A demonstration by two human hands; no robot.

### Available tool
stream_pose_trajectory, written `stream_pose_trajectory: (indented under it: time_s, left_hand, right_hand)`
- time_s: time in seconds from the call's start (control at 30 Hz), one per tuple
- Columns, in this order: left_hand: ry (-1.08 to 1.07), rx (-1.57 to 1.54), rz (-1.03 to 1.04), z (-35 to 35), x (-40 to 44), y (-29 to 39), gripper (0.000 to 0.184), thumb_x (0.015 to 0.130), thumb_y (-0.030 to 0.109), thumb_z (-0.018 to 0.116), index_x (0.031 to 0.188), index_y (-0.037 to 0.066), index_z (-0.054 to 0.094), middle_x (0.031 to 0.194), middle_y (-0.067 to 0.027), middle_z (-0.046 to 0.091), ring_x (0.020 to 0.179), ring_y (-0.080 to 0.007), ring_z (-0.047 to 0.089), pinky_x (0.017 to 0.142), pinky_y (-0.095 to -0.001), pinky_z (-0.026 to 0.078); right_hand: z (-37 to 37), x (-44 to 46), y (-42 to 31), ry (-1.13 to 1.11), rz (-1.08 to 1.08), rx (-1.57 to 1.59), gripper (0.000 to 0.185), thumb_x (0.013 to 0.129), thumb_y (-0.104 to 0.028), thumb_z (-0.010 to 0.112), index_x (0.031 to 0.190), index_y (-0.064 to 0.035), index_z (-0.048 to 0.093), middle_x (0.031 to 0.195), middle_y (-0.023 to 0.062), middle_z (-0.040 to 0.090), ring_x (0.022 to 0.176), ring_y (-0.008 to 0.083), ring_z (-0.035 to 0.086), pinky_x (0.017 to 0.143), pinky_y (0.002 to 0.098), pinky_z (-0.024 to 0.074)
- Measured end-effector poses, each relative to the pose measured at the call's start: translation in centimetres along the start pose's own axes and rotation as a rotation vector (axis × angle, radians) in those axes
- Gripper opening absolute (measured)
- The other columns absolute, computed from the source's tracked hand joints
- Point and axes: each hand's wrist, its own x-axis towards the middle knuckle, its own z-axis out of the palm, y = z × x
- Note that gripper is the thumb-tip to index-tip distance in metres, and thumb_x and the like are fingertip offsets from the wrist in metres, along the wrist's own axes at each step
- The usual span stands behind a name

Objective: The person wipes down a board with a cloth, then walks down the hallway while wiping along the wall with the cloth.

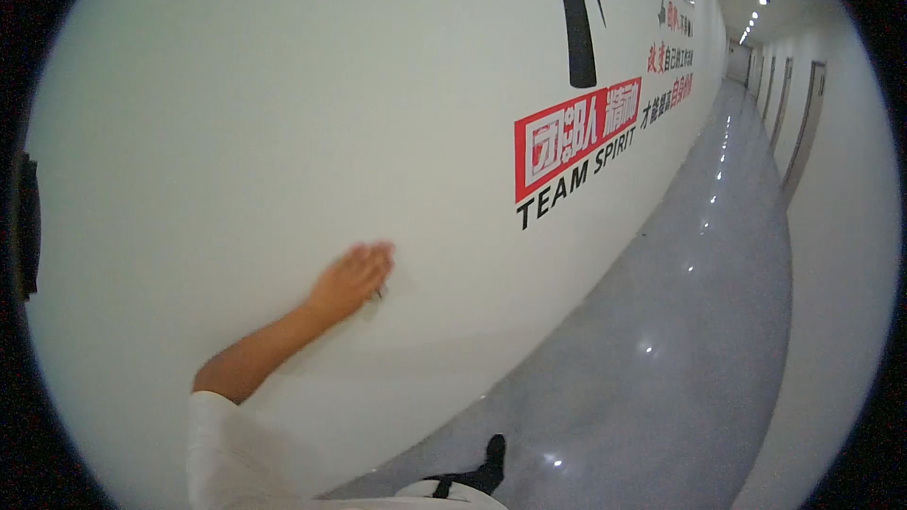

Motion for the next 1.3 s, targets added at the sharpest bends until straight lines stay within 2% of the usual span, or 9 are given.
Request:
stream_pose_trajectory:
  time_s: [0.23,0.37,0.5,0.53,0.57,0.67,1.07,1.13,1.3]
  left_hand:
    - [0.396,0.396,-0.489,-14.3,12.8,-20.3,0.044,0.081,0.007,0.056,0.125,0.005,0.049,0.134,-0.0142,0.046,0.123,-0.0285,0.043,0.105,-0.0400,0.033]
    - [0.571,0.465,-0.839,-16.0,18.4,-21.1,0.039,0.091,0.022,0.053,0.125,0.003,0.049,0.137,-0.0136,0.043,0.130,-0.0265,0.037,0.111,-0.0404,0.025]
    - [0.429,0.385,-0.703,-7.2,21.8,-14.5,0.046,0.075,0.008,0.056,0.121,0.007,0.050,0.123,-0.0097,0.054,0.102,-0.0238,0.057,0.083,-0.0348,0.048]
    - [0.491,0.463,-0.556,-3.7,22.4,-11.7,0.043,0.077,0.011,0.054,0.120,0.007,0.050,0.120,-0.0088,0.055,0.097,-0.0220,0.058,0.078,-0.0333,0.050]
    - [0.310,0.227,-0.576,-0.8,22.6,-6.9,0.041,0.083,0.019,0.049,0.121,0.004,0.052,0.131,-0.0120,0.049,0.121,-0.0255,0.046,0.104,-0.0371,0.033]
    - [0.066,0.106,-0.011,7.4,18.8,2.9,0.047,0.083,0.018,0.048,0.127,0.002,0.046,0.135,-0.0146,0.044,0.124,-0.0270,0.043,0.107,-0.0374,0.031]
    - [0.428,0.228,-0.708,-3.7,29.3,-10.1,0.043,0.082,0.008,0.051,0.125,0.012,0.053,0.139,-0.0059,0.044,0.129,-0.0206,0.040,0.107,-0.0395,0.028]
    - [0.332,0.177,-0.834,-4.4,30.7,-9.5,0.047,0.089,0.031,0.056,0.129,0.009,0.046,0.142,-0.0124,0.037,0.135,-0.0268,0.028,0.112,-0.0404,0.018]
    - [0.234,0.187,-0.580,5.9,29.3,0.0,0.044,0.087,0.012,0.047,0.130,0.011,0.048,0.139,-0.0058,0.043,0.131,-0.0194,0.038,0.109,-0.0380,0.025]
  right_hand:
    - [-6.9,2.8,-10.7,0.051,0.004,-0.323,0.024,0.077,-0.031,0.058,0.089,-0.0102,0.064,0.078,0.0069,0.066,0.066,0.0243,0.063,0.059,0.0420,0.0504]
    - [-10.3,13.0,-19.2,-0.044,-0.722,-1.713,0.020,0.075,-0.032,0.060,0.078,-0.0130,0.068,0.071,0.0034,0.066,0.066,0.0249,0.064,0.062,0.0454,0.0508]
    - [-5.3,18.2,-29.5,-0.046,-0.533,-0.353,0.024,0.084,-0.023,0.055,0.097,-0.0028,0.060,0.083,0.0117,0.068,0.075,0.0235,0.065,0.060,0.0384,0.0516]
    - [-1.6,14.7,-35.6,-0.018,-0.138,-0.084,0.033,0.088,-0.020,0.053,0.112,0.0028,0.053,0.096,0.0139,0.067,0.089,0.0230,0.064,0.074,0.0347,0.0522]
    - [0.7,13.6,-38.6,-0.057,-0.164,-0.150,0.032,0.089,-0.022,0.052,0.111,0.0011,0.054,0.097,0.0131,0.067,0.087,0.0224,0.064,0.073,0.0341,0.0512]
    - [3.8,13.7,-41.1,-0.187,-0.225,-0.234,0.027,0.089,-0.021,0.051,0.107,-0.0010,0.055,0.087,0.0105,0.068,0.080,0.0182,0.064,0.066,0.0324,0.0500]
    - [-13.1,19.5,-34.9,-0.319,0.114,-0.556,0.033,0.090,-0.025,0.049,0.111,-0.0004,0.053,0.094,0.0156,0.067,0.080,0.0257,0.065,0.069,0.0373,0.0520]
    - [-16.1,20.4,-37.1,-0.288,0.105,-0.523,0.034,0.089,-0.025,0.049,0.111,0.0003,0.053,0.093,0.0165,0.067,0.079,0.0271,0.065,0.067,0.0376,0.0526]
    - [-19.1,20.1,-45.3,-0.119,-0.037,-0.275,0.036,0.089,-0.023,0.047,0.114,0.0027,0.050,0.094,0.0188,0.066,0.081,0.0288,0.065,0.068,0.0386,0.0532]
